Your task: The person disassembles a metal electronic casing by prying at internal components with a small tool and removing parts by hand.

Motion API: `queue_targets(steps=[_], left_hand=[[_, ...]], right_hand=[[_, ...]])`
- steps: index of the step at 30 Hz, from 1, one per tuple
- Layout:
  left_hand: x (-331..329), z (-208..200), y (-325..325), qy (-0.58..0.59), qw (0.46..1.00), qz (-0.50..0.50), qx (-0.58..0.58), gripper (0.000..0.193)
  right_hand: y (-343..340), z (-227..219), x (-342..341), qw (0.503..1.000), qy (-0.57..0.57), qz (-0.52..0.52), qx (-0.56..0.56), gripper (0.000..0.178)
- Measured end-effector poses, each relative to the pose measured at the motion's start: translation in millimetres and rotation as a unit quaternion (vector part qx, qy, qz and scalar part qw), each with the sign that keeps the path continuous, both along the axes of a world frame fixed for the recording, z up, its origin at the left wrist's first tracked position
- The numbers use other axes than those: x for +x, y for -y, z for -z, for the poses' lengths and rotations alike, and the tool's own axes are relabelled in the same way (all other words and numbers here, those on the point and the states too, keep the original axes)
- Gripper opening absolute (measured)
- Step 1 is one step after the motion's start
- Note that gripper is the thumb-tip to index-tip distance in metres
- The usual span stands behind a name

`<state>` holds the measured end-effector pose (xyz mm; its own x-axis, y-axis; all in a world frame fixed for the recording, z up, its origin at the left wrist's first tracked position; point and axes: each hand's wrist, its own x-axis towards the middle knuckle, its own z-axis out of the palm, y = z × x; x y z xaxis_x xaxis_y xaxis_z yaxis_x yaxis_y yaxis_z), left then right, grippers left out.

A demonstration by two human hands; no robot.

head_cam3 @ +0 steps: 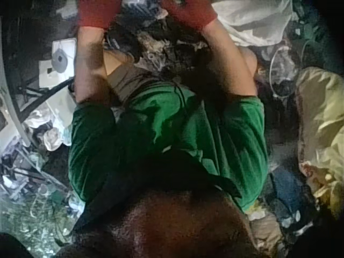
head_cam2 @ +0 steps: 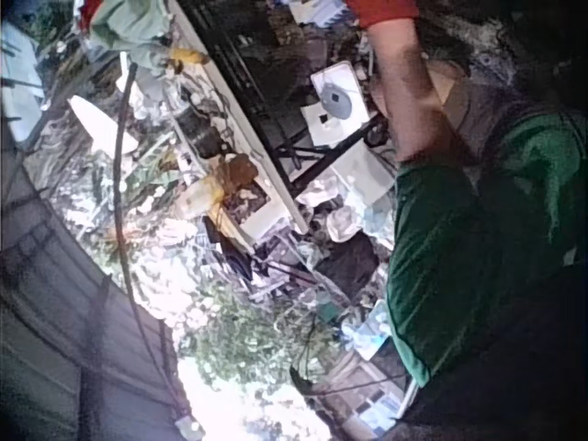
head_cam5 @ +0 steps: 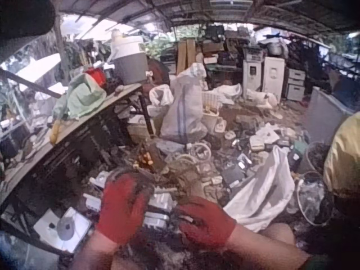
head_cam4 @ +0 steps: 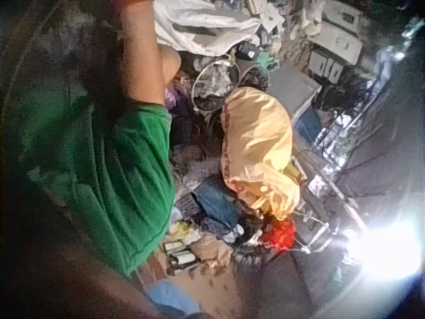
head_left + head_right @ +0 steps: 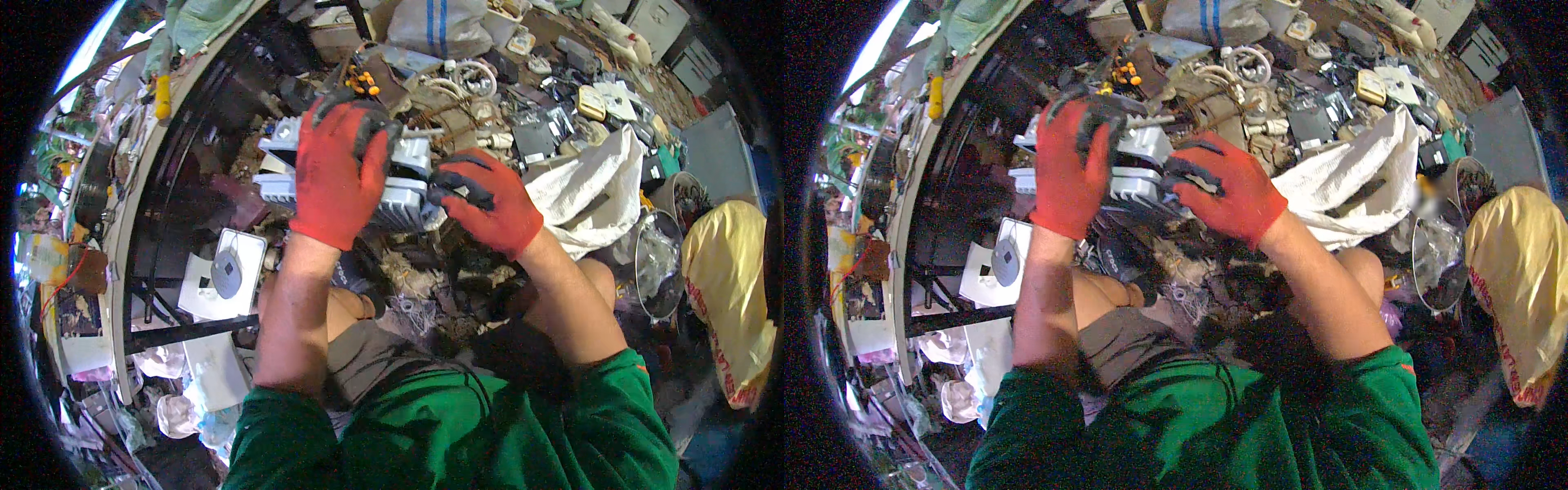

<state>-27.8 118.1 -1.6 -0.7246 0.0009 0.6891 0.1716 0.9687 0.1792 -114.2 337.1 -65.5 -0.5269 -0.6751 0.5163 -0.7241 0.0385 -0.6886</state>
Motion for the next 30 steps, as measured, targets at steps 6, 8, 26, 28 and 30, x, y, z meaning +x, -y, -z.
queue_targets(steps=[6,8,26,28,30], left_hand=[[0,5,-2,-0.023,1.0,-0.009,0.01,0.029],[1,5,-1,-0.024,1.0,-0.007,0.013,0.029],[2,8,5,0.01,0.999,-0.036,-0.011,0.031],[2,10,9,0.035,0.999,-0.036,0.006,0.031],[6,3,10,0.063,0.997,-0.034,0.012,0.034]], right_hand=[[-3,-15,4,0.998,0.061,-0.005,0.011,0.043],[-4,-8,3,0.999,0.036,-0.006,0.01,0.042],[-2,-3,1,1.0,0.007,-0.022,-0.003,0.044],[-1,0,3,1.0,0.012,-0.014,0.012,0.047],[1,-3,2,1.0,0.009,-0.015,0.001,0.048]])
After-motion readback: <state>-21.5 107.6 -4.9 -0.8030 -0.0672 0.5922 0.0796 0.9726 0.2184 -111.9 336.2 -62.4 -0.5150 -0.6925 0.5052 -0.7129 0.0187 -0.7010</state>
